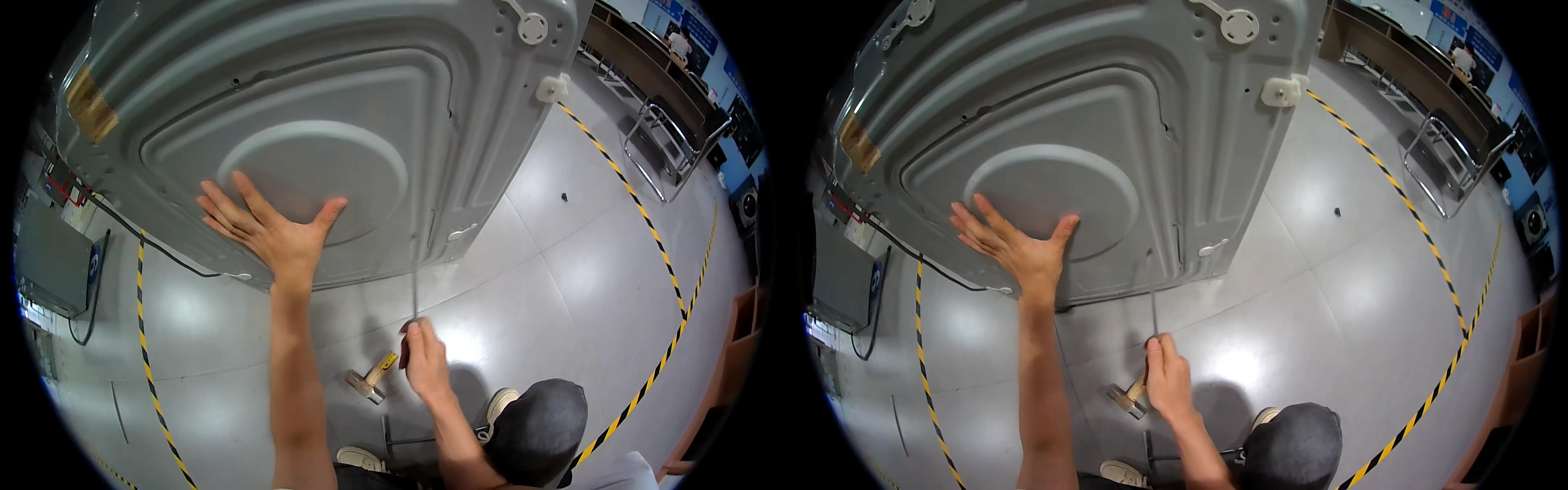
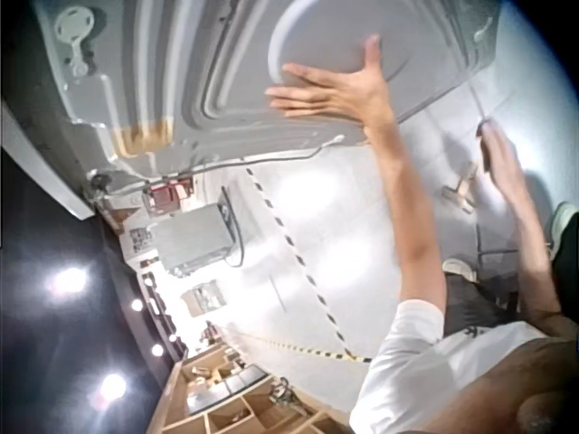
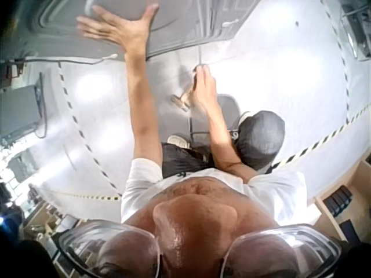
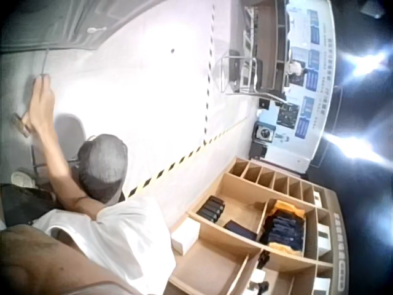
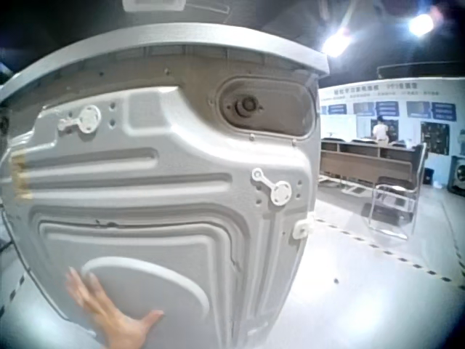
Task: The person removes a metal cover from the back of a washing machine using a screwdriver, puts a screw on a tool cart, and then realigns the cover and secures it with a screw using a screwdriver.
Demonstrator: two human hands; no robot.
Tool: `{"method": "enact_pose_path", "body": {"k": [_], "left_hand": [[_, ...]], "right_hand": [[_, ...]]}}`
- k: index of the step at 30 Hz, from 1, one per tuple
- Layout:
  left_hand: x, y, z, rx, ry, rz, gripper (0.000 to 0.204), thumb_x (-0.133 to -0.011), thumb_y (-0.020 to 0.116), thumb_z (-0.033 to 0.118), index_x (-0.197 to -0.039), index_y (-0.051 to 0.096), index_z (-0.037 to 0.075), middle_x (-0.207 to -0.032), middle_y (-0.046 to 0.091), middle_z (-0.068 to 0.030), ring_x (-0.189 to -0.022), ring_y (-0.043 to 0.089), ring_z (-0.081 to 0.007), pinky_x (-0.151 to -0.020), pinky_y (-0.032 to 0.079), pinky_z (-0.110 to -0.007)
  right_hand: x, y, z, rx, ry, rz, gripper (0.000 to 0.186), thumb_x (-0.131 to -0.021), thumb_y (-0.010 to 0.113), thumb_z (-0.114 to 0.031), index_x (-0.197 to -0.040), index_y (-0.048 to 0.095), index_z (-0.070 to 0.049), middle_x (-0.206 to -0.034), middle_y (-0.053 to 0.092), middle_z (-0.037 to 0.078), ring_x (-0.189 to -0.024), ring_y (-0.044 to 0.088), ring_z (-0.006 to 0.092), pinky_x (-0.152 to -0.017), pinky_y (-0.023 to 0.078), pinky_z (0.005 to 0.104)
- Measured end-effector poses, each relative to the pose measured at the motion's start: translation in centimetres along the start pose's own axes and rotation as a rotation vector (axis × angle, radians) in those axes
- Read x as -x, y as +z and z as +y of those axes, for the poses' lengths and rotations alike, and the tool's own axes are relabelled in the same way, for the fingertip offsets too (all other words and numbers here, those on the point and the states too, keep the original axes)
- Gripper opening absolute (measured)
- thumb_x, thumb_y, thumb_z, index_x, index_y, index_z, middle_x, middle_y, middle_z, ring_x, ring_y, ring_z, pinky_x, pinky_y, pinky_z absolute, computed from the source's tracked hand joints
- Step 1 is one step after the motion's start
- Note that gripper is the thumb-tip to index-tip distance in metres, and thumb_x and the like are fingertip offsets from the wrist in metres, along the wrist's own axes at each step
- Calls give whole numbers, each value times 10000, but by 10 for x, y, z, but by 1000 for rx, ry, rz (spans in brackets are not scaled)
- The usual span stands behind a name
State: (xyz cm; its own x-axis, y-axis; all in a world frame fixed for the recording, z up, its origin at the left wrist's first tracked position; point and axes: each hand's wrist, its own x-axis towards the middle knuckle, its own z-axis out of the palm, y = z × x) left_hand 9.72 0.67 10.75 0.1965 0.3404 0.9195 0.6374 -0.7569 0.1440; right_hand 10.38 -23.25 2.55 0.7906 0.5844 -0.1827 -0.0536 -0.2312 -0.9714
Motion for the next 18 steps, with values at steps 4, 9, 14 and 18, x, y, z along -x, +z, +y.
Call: {"method": "enact_pose_path", "body": {"k": [4, 9, 14, 18], "left_hand": [[0, -2, -5, -27, -2, 21, 1256, -600, 619, 795, -1493, 55, 113, -1506, -21, -232, -1395, -53, -436, -1074, 23, -644], [0, 2, -5, 4, 16, 68, 1239, -596, 623, 795, -1496, 82, 138, -1509, 1, -241, -1399, -31, -436, -1074, 16, -643], [2, 3, -2, -22, 16, 63, 1241, -609, 613, 793, -1497, 62, 123, -1504, 30, -256, -1395, -3, -449, -1085, 28, -617], [1, 3, -5, -52, 28, 80, 1234, -623, 584, 804, -1494, 64, 101, -1500, 41, -269, -1393, 22, -457, -1087, 46, -608]], "right_hand": [[-19, -18, -69, -161, -228, 80, 159, -962, 485, -156, -1043, 466, -21, -636, 521, 17, -580, 522, 94, -548, 425, 267], [-51, -39, -138, -400, -710, 224, 201, -957, 489, -133, -1123, 471, -21, -914, 558, 71, -772, 561, 138, -694, 469, 264], [-65, -43, -198, -318, -827, 112, 284, -967, 507, -192, -1174, 484, 1, -827, 548, 43, -653, 513, 87, -607, 450, 224], [-71, -35, -196, -165, -696, 102, 207, -906, 621, -170, -1009, 543, -9, -700, 499, -18, -555, 424, 32, -491, 343, 190]]}}
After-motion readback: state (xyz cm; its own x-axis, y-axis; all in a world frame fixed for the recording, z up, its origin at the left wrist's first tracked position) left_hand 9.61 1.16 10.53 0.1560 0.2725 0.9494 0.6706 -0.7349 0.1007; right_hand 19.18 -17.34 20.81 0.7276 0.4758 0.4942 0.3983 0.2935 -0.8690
